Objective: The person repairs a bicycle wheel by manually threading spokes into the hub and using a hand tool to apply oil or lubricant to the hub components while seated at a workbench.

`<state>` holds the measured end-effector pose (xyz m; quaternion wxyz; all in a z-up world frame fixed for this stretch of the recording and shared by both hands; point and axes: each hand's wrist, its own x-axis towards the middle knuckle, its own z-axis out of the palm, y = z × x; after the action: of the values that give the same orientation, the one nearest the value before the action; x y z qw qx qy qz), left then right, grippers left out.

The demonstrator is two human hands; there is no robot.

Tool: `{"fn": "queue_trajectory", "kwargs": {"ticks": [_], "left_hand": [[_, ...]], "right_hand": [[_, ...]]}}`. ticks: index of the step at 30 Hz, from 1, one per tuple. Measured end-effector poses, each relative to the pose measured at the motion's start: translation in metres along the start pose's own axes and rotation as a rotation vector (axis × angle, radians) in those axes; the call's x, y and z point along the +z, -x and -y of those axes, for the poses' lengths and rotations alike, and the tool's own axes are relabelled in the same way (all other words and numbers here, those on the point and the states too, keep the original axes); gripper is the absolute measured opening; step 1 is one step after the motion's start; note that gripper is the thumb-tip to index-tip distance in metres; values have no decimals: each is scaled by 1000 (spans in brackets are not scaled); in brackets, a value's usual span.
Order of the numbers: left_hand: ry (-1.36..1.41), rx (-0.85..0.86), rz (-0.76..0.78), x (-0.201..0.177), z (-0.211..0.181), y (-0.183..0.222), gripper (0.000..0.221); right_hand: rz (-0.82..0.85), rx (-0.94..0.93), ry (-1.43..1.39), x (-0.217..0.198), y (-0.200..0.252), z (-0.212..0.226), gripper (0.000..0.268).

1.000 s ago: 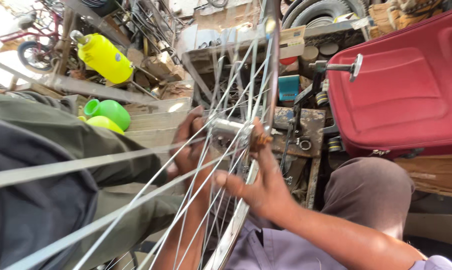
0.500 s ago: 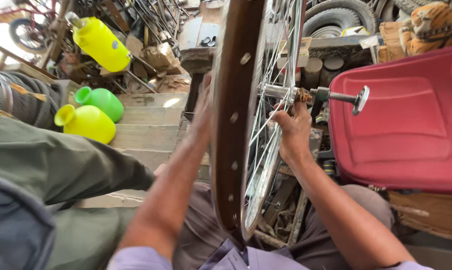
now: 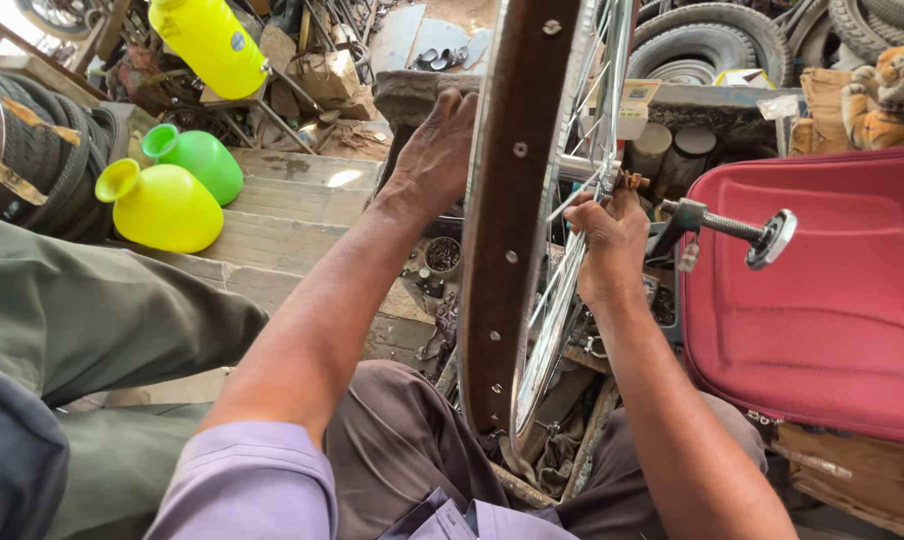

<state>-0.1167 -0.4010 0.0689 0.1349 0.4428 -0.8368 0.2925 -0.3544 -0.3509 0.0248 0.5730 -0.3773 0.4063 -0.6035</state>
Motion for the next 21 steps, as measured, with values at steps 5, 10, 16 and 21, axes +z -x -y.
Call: {"fn": "queue_trajectory", "kwargs": {"ticks": [5,10,16,21], "left_hand": [[35,26,447,-15,2,-4,19],[-43,71,165,-10,-3,-5,27],[216,-8,237,2,3,-3,35],[-117,131,-171,22,-2,1,42]], "right_hand": [[29,-24,-43,0,7,-1,27],[30,39,-172,0,12,2,25],[70,-24,12,-3,7,-4,25],[61,-47,-19,-1,17,-2,33]]}}
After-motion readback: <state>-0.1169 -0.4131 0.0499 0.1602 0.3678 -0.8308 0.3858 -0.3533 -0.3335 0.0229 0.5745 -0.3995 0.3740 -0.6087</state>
